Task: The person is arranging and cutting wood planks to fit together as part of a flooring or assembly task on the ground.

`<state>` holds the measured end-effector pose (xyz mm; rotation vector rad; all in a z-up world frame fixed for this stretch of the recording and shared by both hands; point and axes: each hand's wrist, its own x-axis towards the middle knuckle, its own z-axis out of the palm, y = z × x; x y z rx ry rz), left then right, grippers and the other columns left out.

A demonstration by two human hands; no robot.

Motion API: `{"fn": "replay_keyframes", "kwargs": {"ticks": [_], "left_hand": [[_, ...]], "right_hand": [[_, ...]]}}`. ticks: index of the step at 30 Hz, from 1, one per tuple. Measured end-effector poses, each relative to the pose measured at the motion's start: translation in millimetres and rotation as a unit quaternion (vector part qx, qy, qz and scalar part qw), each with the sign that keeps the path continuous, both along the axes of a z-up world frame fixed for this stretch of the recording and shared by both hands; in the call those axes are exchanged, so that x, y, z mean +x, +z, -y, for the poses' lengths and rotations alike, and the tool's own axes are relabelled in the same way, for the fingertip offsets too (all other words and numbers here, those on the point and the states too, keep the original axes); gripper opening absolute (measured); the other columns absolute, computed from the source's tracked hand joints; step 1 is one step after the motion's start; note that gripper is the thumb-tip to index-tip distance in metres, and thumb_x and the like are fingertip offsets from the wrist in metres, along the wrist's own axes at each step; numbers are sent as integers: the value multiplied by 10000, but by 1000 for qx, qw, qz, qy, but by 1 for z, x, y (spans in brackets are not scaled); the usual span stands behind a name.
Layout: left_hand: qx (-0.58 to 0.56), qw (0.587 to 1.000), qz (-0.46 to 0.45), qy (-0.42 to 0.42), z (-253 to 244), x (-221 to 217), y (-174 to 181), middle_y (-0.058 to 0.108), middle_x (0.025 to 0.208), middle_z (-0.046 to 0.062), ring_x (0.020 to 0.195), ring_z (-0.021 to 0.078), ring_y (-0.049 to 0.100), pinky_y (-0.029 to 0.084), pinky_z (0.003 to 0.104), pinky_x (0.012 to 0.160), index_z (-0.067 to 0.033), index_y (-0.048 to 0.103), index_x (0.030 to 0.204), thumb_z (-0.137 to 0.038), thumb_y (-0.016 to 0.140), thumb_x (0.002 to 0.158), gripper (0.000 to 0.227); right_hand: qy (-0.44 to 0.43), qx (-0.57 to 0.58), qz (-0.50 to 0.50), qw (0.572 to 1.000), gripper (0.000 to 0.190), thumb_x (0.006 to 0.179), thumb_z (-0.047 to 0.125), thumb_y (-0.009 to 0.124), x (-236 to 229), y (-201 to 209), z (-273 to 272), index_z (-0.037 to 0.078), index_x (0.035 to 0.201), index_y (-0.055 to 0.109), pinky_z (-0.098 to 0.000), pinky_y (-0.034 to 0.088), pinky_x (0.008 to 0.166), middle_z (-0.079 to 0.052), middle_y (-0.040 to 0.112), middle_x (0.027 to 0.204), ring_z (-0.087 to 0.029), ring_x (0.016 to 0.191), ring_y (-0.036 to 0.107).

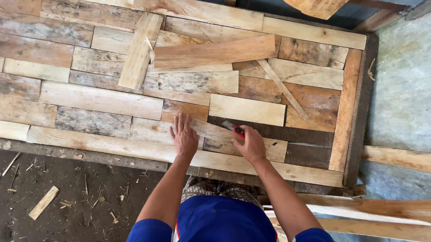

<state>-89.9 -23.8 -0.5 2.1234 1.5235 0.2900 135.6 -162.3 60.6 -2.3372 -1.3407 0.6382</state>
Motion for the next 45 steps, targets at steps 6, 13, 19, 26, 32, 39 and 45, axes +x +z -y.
{"fn": "replay_keyframes", "kwargs": {"ticks": [6,13,19,26,32,39,45], "left_hand": [[19,1000,-8,-23,4,-11,-3,282,1688,126,1577,323,184,105,519,1272,-141,330,1595,-112,468,946,664],[16,999,-10,-32,6,-21,-15,264,1706,115,1599,321,188,123,507,1290,-145,330,1612,-122,417,1027,591],[18,999,-24,-45,-1,-19,-13,216,1703,120,1572,323,158,92,528,1260,-145,295,1618,-263,447,1055,595],[5,1000,-17,-19,-4,-5,-9,196,1720,103,1593,305,133,74,541,1267,-160,347,1605,-380,526,1014,656],[-12,999,-27,13,-5,3,2,195,1718,110,1590,307,132,86,551,1256,-161,351,1599,-404,551,997,680],[-22,998,-49,21,-7,8,10,184,1716,109,1594,321,118,98,576,1249,-191,329,1611,-418,553,973,713],[-16,996,-75,-34,-12,10,20,124,1727,112,1589,356,58,73,652,1217,-252,315,1620,-467,485,1023,657]], "right_hand": [[121,-36,47,991,764,762,448,868,-15,-7,-6,97,1369,565,-479,488,913,-110,693,1129,-306,1031,634],[93,-63,35,993,666,804,382,855,-17,4,-6,85,1329,574,-462,480,964,-99,685,1161,-294,1068,633],[59,25,70,995,703,766,376,866,8,-12,10,2,1287,578,-440,537,884,-155,705,1119,-284,952,685],[-36,41,62,997,652,780,366,883,14,-2,15,7,1241,594,-447,546,900,-163,711,1092,-308,976,690],[-47,64,44,996,629,770,339,877,9,-2,17,17,1229,591,-460,539,892,-164,706,1105,-334,1001,684],[-54,55,44,996,633,767,323,875,9,0,17,24,1245,588,-472,521,908,-161,696,1123,-344,1036,665],[-28,32,61,997,632,748,326,876,8,9,9,39,1239,600,-482,521,896,-155,697,1119,-348,1030,661]]}}
